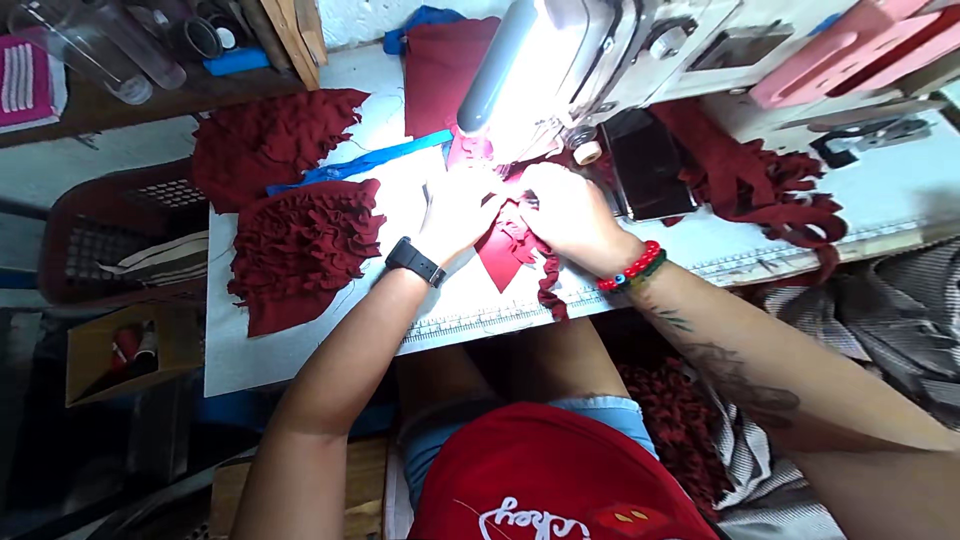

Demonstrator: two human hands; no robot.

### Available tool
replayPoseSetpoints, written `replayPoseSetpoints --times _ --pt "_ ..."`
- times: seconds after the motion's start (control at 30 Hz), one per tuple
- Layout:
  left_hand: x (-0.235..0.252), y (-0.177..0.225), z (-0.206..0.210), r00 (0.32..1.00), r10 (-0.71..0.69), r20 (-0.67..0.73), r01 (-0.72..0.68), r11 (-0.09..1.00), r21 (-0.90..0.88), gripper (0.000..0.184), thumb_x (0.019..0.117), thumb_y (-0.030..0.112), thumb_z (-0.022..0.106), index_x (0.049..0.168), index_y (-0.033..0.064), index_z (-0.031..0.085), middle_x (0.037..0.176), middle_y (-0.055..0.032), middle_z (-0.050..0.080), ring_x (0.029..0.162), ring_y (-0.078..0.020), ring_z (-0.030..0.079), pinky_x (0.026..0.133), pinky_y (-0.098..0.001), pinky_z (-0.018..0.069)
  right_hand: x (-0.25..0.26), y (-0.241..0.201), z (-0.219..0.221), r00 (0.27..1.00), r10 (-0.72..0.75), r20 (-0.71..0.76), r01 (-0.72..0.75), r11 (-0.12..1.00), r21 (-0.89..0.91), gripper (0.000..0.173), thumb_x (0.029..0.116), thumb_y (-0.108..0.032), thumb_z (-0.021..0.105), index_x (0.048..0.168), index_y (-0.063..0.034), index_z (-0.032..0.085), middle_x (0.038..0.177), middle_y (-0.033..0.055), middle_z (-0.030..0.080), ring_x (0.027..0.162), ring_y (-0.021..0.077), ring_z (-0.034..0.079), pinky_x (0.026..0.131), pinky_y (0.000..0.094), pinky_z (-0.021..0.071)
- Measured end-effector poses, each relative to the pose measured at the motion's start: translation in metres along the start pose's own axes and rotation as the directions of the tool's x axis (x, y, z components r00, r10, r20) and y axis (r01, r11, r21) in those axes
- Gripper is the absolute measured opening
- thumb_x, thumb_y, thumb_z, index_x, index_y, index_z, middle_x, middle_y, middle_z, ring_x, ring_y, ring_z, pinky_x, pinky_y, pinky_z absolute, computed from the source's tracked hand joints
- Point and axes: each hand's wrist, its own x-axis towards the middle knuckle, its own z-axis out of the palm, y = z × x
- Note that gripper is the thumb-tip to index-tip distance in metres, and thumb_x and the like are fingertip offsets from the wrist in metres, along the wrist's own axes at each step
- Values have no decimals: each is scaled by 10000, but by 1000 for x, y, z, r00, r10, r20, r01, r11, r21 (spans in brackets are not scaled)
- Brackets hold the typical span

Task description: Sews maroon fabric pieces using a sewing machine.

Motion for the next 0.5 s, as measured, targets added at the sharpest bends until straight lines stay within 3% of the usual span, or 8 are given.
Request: replayPoseSetpoints --times 0.07,0.17,0.2,0.27,0.37,0.43,0.5 --pt "-2 -1 -3 1000 28 3 -28 1000 6 252 1023 261 573 1063 113 772 1179 -82 723 1220 -269 610 1111 -495 398 -18 -7 2 993 -121 3 121 986 -114 281 889 40 624 1160 2 689 1141 220 654 968 401 682 742 577 560" --pt "-7 2 -11 989 140 -44 -140 990 16 225 1002 179 570 1075 105 770 1187 -95 720 1240 -268 610 1119 -509 394 -40 -17 -1 984 -171 56 178 963 -202 452 874 37 657 1325 20 630 1206 249 645 945 411 689 714 544 573" --pt "-8 4 -13 980 196 -44 -196 981 8 233 1002 152 566 1107 98 768 1187 -95 722 1235 -264 616 1116 -498 407 -45 -20 -3 984 -158 78 171 961 -215 455 873 25 676 1325 16 627 1204 246 644 940 411 691 695 540 575" --pt "-12 6 -10 965 261 16 -261 964 57 274 1015 160 541 1181 103 752 1221 -91 718 1245 -269 616 1118 -494 416 -53 -24 -8 982 -148 120 173 957 -234 445 868 14 702 1307 28 629 1153 229 642 912 397 687 662 523 570" --pt "-15 7 -5 971 211 109 -219 973 67 292 1015 176 524 1197 116 745 1188 -101 730 1178 -288 657 1041 -529 456 -71 -24 -21 971 -171 165 210 943 -257 390 830 29 709 1219 26 680 1017 202 655 870 376 685 664 509 563" --pt "-14 8 -6 975 189 116 -197 978 66 284 1015 197 533 1183 133 753 1175 -86 734 1168 -277 660 1040 -530 457 -86 -25 -39 962 -141 234 208 934 -292 296 813 20 725 1105 -27 731 985 189 702 904 385 703 677 528 574" --pt "-12 7 -7 975 179 128 -187 981 51 282 1011 205 536 1176 143 756 1198 -81 725 1206 -271 636 1076 -519 435 -92 -22 -59 949 -85 303 177 940 -292 171 845 -88 732 1014 -90 760 956 136 692 876 351 688 656 520 568"
